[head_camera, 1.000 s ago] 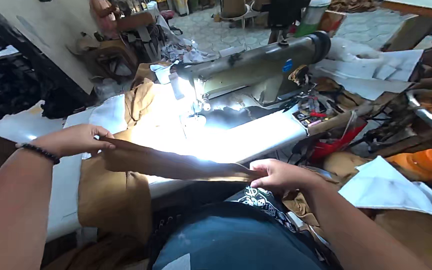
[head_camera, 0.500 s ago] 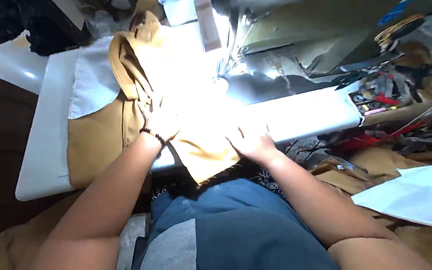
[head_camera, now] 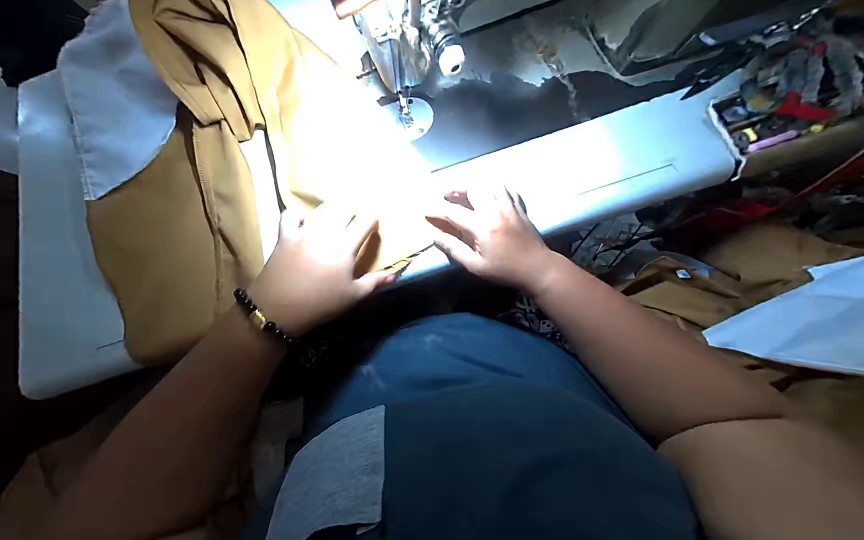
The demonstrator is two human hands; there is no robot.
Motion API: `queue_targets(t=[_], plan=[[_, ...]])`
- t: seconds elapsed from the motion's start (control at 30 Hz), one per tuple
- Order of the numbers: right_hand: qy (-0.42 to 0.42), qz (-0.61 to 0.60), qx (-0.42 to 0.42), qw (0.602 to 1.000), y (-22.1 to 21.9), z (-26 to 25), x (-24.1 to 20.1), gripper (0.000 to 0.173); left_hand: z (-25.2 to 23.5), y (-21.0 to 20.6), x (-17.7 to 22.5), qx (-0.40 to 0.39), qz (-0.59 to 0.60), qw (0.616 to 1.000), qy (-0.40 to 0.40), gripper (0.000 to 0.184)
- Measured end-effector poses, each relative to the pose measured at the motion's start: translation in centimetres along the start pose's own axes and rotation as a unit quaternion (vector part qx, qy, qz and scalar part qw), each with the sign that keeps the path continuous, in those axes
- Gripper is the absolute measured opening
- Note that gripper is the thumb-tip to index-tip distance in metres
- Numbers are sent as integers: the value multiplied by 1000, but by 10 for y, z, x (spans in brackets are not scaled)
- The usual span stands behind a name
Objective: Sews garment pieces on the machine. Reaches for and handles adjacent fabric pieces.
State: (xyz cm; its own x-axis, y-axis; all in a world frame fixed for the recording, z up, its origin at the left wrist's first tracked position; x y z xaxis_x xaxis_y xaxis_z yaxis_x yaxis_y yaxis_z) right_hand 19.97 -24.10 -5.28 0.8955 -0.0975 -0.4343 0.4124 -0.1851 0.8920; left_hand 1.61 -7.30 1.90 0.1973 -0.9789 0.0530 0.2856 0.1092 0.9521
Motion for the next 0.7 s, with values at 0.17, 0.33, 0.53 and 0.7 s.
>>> queue_targets(t=[0.17, 0.33, 0.53, 0.7], plan=[[-12, -11, -70, 997, 10, -8, -1, 38, 36, -28, -9, -52, 111, 992, 26, 60], [82, -42, -167, 982, 25, -21, -59, 54, 40, -28, 1, -4, 137, 989, 59, 32], [97, -16, -72, 992, -26, -55, -82, 23, 32, -30, 11, 118, 50, 984, 121, 31], [-6, 9, 115, 993, 10, -64, -50, 24, 49, -27, 3, 65, 123, 971, 196, 26]])
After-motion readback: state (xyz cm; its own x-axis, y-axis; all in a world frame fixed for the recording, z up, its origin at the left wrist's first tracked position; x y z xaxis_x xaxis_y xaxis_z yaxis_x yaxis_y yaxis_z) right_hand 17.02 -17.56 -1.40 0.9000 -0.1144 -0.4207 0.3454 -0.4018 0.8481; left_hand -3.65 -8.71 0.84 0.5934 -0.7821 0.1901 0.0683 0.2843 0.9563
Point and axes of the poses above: each hand's wrist, its own z-axis away from the middle knuckle, its own y-axis out of the back of the hand, x = y × z, the point moved 1 cm from there along -z, towards the middle knuckle, and after that the axes turned 14 degrees about -x, right-handed, at the moved point
